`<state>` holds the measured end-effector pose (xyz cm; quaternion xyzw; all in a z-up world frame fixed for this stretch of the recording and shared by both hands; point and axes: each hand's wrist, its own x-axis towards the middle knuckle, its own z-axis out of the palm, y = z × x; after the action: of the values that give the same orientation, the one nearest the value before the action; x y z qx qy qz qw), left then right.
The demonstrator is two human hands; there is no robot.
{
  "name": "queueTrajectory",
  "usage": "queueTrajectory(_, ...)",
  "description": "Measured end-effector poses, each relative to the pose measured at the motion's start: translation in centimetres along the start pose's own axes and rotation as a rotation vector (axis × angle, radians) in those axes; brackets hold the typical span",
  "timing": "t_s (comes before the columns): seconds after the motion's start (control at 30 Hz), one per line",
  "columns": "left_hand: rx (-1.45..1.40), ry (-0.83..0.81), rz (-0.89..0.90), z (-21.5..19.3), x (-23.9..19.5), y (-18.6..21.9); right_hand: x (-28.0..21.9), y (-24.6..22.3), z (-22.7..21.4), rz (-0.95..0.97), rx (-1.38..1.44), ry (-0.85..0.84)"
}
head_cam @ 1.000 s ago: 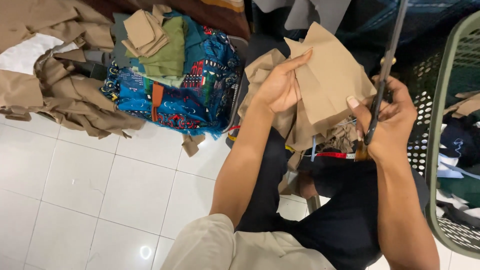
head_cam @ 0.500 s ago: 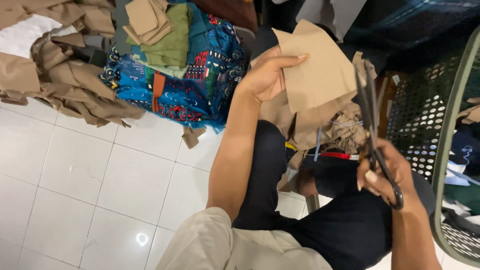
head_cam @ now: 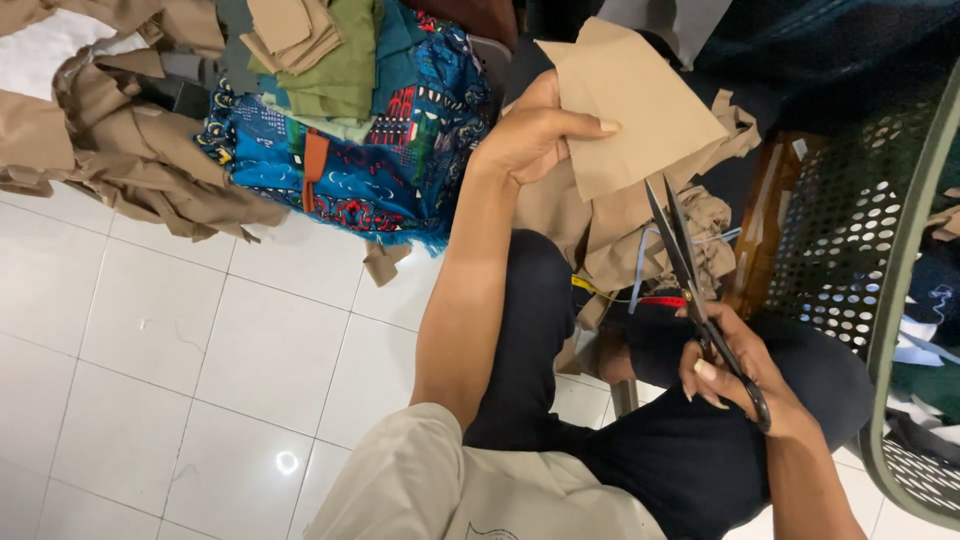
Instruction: Cutting and trimming small pieces of tan fabric using tailor scissors
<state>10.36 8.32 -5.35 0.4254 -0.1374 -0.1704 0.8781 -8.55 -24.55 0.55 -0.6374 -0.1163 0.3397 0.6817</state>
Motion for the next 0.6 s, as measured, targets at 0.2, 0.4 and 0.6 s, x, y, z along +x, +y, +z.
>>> queueTrajectory(0.2, 0.223, -0.114, -0.021, 1.1, -0.5, 1.0, 0.6, -0.3, 0.1, -0.001, -0.063, -0.004)
queueTrajectory(0.4, 0.288, -0.156, -0.063, 1.8, -0.9, 1.8, 0.9, -1.3, 0.1, -0.029, -0.057, -0.026)
queueTrajectory(0.6, 0.309, -0.163, -0.099, 1.8, -1.1, 2.1, 0.9, -1.4, -0.5, -0.1, 0.044, -0.099)
